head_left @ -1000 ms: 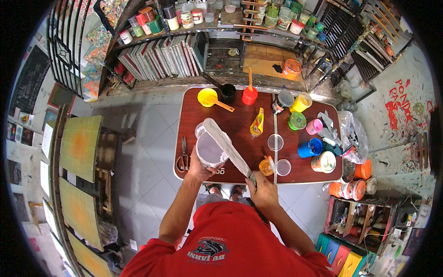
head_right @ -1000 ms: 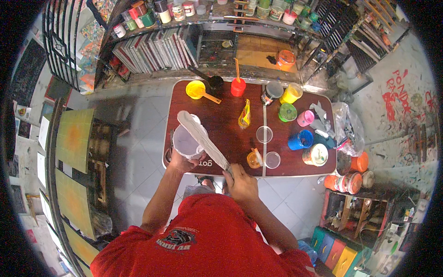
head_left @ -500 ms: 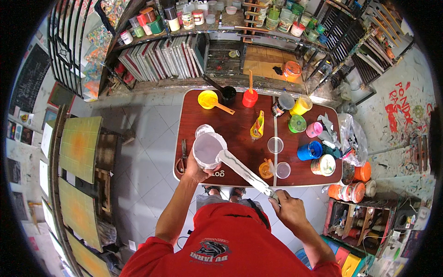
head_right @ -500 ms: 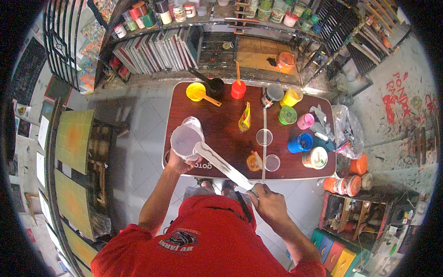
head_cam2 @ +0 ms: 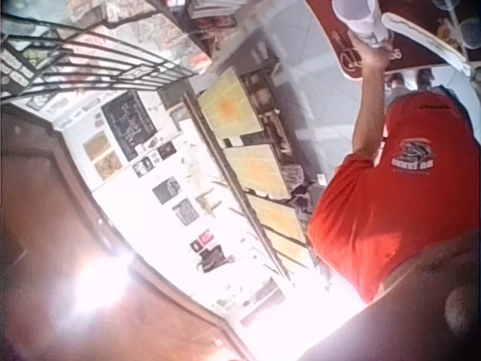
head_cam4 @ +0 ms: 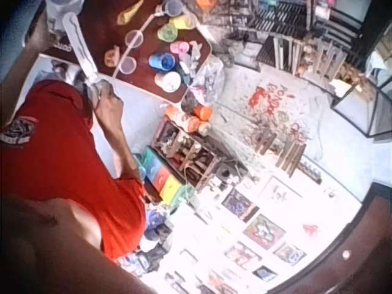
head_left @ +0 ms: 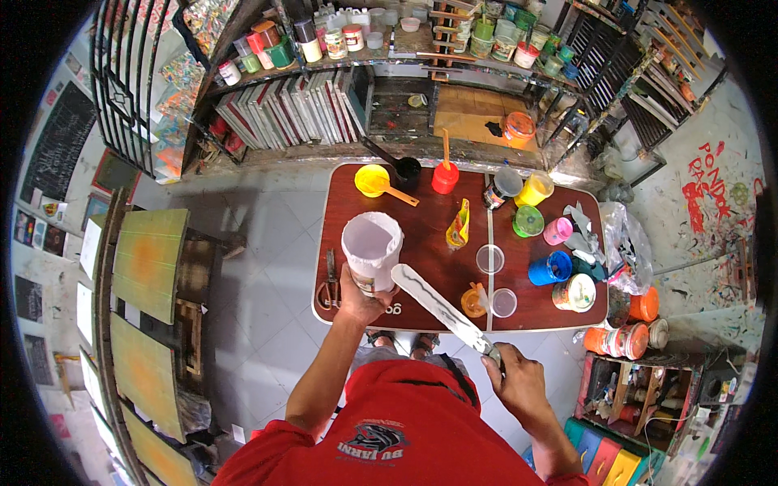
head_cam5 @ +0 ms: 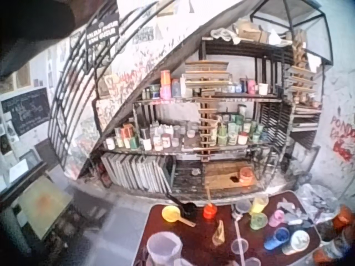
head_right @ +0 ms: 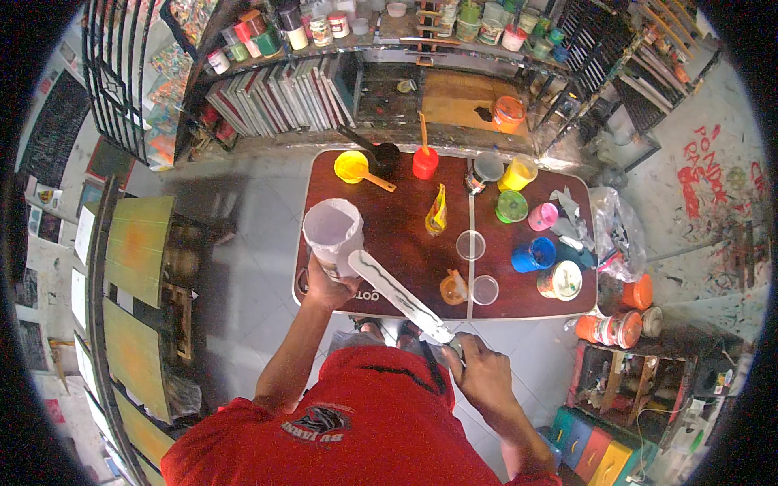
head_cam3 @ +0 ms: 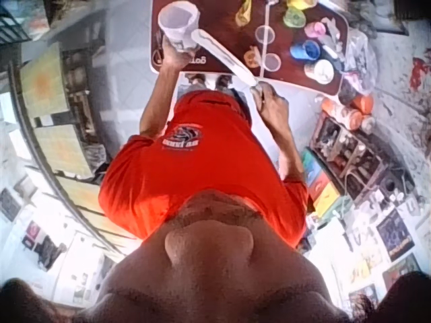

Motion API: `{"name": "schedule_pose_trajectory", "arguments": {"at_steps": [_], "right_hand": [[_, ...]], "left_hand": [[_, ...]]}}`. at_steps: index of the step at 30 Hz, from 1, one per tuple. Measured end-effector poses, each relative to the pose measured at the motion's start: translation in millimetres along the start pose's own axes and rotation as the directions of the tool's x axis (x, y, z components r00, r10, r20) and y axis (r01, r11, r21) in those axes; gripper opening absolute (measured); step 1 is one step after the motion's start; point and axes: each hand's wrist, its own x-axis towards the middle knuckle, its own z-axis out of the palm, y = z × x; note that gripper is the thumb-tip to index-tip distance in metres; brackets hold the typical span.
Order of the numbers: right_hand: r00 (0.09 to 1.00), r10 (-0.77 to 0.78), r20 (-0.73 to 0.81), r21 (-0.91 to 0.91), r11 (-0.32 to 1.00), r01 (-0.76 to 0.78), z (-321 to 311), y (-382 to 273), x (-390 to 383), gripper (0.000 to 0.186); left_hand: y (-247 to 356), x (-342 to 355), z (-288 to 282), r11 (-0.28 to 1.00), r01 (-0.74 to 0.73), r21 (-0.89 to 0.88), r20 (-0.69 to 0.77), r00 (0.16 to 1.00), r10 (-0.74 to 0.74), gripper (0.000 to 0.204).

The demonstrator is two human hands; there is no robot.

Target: The person pours liquid from a plastic bottle into a white cup, adds a paste-like substance from a yellow packet, and stirs the contents using a metal spatula.

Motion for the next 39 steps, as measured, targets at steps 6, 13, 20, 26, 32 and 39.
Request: {"name": "schedule_pose_trajectory", "arguments": {"at_steps": [6, 13, 20, 26, 32, 39], "right_hand": [[1.000, -0.001, -0.022, 0.005, 1.000, 0.001, -1.3, -11.0, 2.7, 0.027], [0.999, -0.023, -0.031, -0.026, 0.999, 0.022, -10.3, -13.0, 4.9, 0.031], [1.000, -0.011, -0.001, -0.104, 0.995, 0.011, -19.0, -15.9, 2.8, 0.031], [0.999, 0.011, 0.041, -0.109, 0.994, -0.007, -29.5, -13.8, 0.7, 0.030], [0.975, 0.117, 0.188, 0.057, 0.990, -0.130, -31.6, -11.3, 8.0, 0.030], [0.995, 0.042, 0.094, -0.066, 0.997, -0.036, -48.2, -19.3, 2.9, 0.029]], "left_hand": [[1.3, -1.2, 19.4, 0.956, -0.284, 0.069, -0.069, 0.955, 0.288, 0.050], [6.8, 1.4, 10.7, 0.924, -0.363, 0.121, 0.015, 0.931, 0.364, 0.048], [8.7, 13.9, -14.5, 0.843, -0.489, 0.226, -0.073, 0.854, 0.515, 0.045], [18.4, 16.4, -41.9, 0.797, -0.551, 0.248, 0.051, 0.829, 0.557, 0.051], [8.6, 12.2, -32.4, 0.782, -0.579, 0.232, -0.013, 0.802, 0.598, 0.052], [19.8, 15.3, -54.7, 0.754, -0.618, 0.220, 0.046, 0.779, 0.625, 0.048]]}}
